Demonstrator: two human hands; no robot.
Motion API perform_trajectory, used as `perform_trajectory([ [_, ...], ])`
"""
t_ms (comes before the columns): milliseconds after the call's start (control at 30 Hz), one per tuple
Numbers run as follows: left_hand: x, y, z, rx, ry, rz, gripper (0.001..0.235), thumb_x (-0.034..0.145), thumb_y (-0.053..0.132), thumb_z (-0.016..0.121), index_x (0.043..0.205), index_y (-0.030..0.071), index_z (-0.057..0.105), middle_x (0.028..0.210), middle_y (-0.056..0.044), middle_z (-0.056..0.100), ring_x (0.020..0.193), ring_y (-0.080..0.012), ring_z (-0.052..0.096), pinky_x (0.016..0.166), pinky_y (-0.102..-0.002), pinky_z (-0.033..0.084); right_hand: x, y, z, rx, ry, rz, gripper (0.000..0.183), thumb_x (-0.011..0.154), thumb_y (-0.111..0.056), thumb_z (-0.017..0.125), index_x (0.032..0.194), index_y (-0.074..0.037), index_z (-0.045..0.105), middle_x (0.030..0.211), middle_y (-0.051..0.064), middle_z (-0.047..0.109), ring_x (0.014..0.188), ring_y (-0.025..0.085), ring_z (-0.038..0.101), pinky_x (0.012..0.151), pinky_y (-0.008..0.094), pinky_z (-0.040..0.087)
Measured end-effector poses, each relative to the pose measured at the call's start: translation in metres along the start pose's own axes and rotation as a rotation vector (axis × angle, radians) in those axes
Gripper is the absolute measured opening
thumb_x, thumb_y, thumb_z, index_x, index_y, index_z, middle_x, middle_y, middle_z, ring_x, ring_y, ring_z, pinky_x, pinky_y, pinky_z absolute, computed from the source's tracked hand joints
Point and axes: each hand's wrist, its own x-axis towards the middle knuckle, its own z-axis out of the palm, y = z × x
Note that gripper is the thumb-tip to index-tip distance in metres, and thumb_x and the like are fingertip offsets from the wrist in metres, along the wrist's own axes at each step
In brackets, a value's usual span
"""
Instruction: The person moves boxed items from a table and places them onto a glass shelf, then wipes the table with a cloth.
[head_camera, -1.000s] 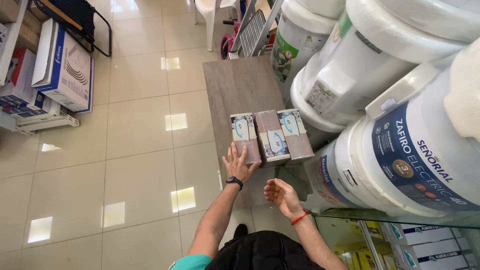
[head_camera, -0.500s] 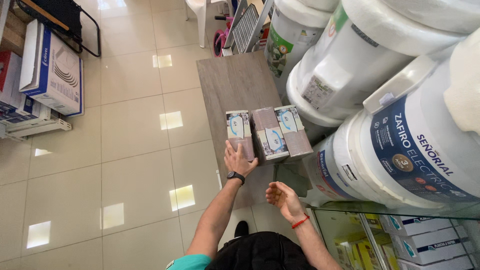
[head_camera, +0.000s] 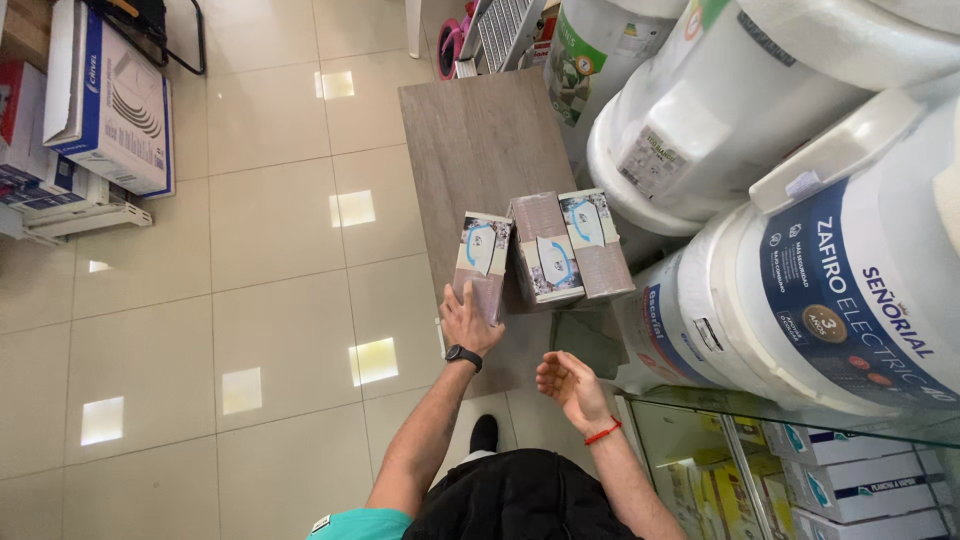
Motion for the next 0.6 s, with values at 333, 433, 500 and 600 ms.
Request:
perform_trajectory([
  [333, 0.001, -0.009, -0.012, -0.21, 0.095, -0.098, 0.141, 0.065, 0.044, 0.103, 0.193, 0.027, 0.046, 0.173, -0.026, 0.055, 0.154, -0.057, 0.069, 0.116, -0.075, 0.068, 0.004, 0.003, -0.007, -0.001, -0.014, 0.023, 0.036, 0.133, -0.038, 0.065, 0.134, -0.011, 0.088, 0.113, 0.017, 0.097, 0.107, 0.033, 0.097, 0.099, 0.047, 0.076],
  [433, 0.001, -0.019, -0.016, -0.287, 0.157, -0.199, 0.142, 0.06, 0.05, 0.103, 0.191, 0.032, 0.051, 0.171, -0.02, 0.058, 0.157, -0.0513, 0.068, 0.12, -0.073, 0.067, 0.004, 0.002, -0.004, -0.027, -0.036, 0.006, 0.036, 0.135, -0.036, 0.063, 0.135, -0.01, 0.087, 0.112, 0.019, 0.095, 0.105, 0.034, 0.095, 0.098, 0.049, 0.074],
  [500, -0.006, -0.022, -0.025, -0.419, 0.194, -0.262, 0.142, 0.059, 0.053, 0.102, 0.191, 0.033, 0.055, 0.168, -0.022, 0.061, 0.156, -0.052, 0.069, 0.122, -0.074, 0.064, 0.006, 0.002, -0.003, -0.035, -0.04, 0.001, 0.034, 0.134, -0.037, 0.064, 0.135, -0.012, 0.087, 0.112, 0.017, 0.095, 0.106, 0.034, 0.094, 0.098, 0.048, 0.073],
  [600, -0.026, -0.024, -0.046, -0.478, 0.233, -0.282, 0.137, 0.06, 0.054, 0.103, 0.189, 0.035, 0.06, 0.168, -0.019, 0.064, 0.157, -0.0508, 0.069, 0.125, -0.072, 0.061, 0.007, 0.0, 0.001, -0.04, -0.029, -0.001, 0.032, 0.133, -0.035, 0.067, 0.136, -0.011, 0.089, 0.122, 0.018, 0.097, 0.117, 0.034, 0.095, 0.1, 0.047, 0.072],
])
